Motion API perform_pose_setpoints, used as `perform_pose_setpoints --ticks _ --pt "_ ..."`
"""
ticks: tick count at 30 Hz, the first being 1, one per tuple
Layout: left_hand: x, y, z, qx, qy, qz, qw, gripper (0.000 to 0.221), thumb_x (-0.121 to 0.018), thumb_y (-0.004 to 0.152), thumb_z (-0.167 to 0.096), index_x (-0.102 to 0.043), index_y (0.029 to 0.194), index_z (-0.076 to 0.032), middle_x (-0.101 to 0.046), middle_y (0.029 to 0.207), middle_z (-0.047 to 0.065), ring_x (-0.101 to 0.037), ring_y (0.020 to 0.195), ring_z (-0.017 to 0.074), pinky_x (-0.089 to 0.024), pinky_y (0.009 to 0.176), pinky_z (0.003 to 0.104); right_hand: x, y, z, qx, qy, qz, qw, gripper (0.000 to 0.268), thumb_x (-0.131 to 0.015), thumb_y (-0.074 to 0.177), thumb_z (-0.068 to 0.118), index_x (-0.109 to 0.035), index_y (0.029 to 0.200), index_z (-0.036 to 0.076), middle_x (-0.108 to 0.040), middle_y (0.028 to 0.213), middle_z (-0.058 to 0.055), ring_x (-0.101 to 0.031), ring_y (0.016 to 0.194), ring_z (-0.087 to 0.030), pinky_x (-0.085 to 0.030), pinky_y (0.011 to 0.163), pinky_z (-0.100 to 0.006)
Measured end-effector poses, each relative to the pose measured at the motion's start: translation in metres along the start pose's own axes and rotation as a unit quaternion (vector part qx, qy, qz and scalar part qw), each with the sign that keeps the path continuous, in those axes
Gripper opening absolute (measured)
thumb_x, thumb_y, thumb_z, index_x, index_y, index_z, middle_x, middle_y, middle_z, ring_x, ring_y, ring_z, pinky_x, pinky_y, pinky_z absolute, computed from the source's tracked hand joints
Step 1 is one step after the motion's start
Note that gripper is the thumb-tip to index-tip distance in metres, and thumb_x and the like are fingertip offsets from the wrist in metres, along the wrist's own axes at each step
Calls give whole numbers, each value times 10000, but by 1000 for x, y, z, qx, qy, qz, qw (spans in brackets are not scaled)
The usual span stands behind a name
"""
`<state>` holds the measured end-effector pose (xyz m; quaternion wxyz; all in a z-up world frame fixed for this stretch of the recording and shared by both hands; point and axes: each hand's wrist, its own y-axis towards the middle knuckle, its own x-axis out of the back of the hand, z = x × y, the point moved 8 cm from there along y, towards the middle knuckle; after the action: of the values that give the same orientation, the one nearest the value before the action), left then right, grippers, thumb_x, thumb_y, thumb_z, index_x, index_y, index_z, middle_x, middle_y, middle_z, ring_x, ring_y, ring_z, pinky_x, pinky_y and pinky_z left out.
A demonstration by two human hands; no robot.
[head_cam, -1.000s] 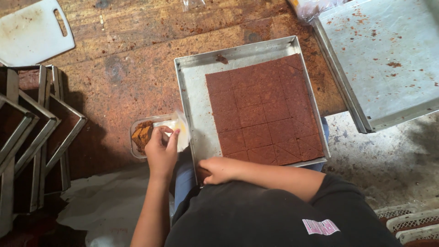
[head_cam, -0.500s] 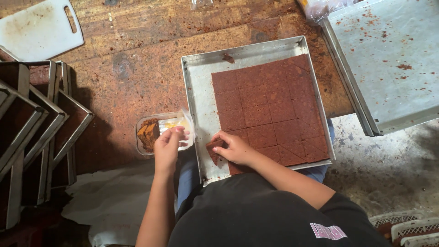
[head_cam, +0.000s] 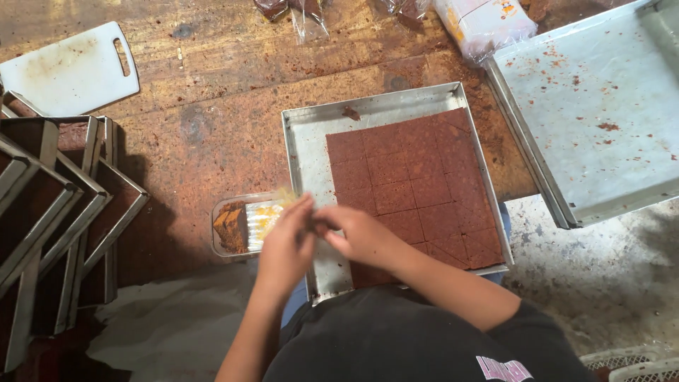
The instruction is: The person picks up square brownies from a metal tray by hand and places them into a clear plastic container one by one.
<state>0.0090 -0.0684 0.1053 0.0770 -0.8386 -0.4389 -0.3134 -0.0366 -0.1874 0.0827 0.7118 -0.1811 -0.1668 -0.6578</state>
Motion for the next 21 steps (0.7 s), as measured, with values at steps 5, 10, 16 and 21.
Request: perform_pose_setpoints --ticks 5,10,16,21 --pt "-31 -27 -8 -183 -21 -19 983 364 -672 829 20 -745 1162 -106 -746 1180 95 -742 1035 298 -594 870 369 45 2 -24 -65 -7 -57 996 425 -562 870 126 -583 1294 149 -739 1137 -200 -679 1076 -459 -531 919 -541" --pt "2 -11 65 71 71 -127 987 278 -694 973 -199 -649 1196 -38 -724 1070 201 -752 862 370 -629 704 395 111 23 22 55 -4 -184 981 576 -405 952 -16 -503 1495 150 -564 1472 -158 -533 1340 -365 -407 1113 -465" --pt "4 -14 67 182 139 60 971 130 -631 989 -289 -575 1035 -182 -745 859 153 -740 904 410 -565 791 502 78 90 -69 -35 -211 -52 975 614 -473 1039 440 -440 1521 60 -390 1596 -205 -409 1444 -383 -309 1123 -633" --pt "13 -21 79 232 15 19 972 255 -625 986 -425 -811 1027 -255 -818 869 41 -761 921 291 -594 786 414 66 117 -122 -135 -357 -67 922 681 -591 927 617 -635 1262 27 -658 1238 -164 -568 1256 -303 -278 1145 -581"
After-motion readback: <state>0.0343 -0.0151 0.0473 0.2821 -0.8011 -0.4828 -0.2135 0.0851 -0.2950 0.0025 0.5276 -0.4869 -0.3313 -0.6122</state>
